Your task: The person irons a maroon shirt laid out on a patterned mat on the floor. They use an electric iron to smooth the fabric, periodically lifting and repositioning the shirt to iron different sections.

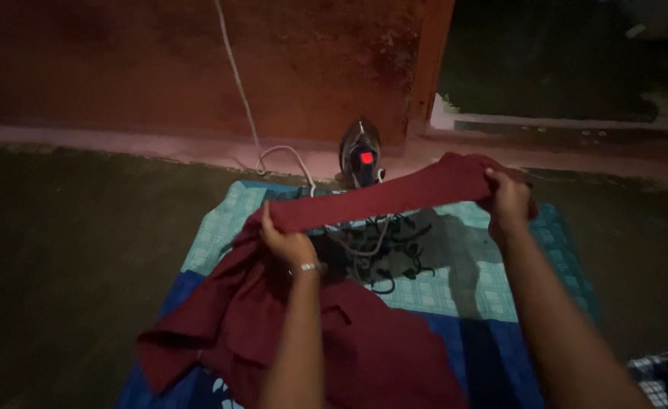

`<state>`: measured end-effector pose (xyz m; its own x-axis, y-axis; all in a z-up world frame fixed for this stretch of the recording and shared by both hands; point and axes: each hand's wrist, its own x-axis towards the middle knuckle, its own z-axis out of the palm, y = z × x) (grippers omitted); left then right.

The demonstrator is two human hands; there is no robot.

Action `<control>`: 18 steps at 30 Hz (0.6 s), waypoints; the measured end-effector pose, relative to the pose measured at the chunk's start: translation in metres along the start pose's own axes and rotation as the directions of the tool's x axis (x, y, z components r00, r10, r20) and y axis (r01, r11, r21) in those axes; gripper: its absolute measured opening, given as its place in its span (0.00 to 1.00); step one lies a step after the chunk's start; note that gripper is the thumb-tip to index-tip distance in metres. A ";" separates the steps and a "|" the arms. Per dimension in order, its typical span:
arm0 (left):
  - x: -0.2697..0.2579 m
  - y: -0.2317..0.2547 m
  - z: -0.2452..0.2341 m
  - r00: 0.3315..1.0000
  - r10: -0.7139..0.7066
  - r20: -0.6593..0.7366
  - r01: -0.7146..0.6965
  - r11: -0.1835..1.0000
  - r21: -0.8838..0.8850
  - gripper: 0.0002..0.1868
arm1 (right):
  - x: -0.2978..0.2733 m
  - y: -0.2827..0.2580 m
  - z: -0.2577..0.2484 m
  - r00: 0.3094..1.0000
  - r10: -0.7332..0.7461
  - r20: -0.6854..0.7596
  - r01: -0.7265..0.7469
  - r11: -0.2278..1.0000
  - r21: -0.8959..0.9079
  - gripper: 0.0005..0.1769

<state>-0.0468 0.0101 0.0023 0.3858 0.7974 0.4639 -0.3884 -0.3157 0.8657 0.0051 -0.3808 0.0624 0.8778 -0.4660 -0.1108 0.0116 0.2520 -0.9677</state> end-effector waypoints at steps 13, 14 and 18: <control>-0.102 -0.036 -0.077 0.774 -0.448 0.448 0.064 0.759 0.648 0.36 | -0.014 0.192 -0.088 0.823 0.568 0.007 -0.568 0.822 0.032 0.20; -0.101 -0.027 -0.078 0.754 -0.477 0.451 0.044 0.723 0.690 0.35 | -0.017 0.186 -0.091 0.822 0.570 -0.015 -0.569 0.822 0.030 0.22; -0.094 0.003 -0.078 0.722 -0.556 0.411 0.119 0.685 0.719 0.32 | -0.019 0.169 -0.100 0.825 0.564 0.034 -0.564 0.820 0.099 0.24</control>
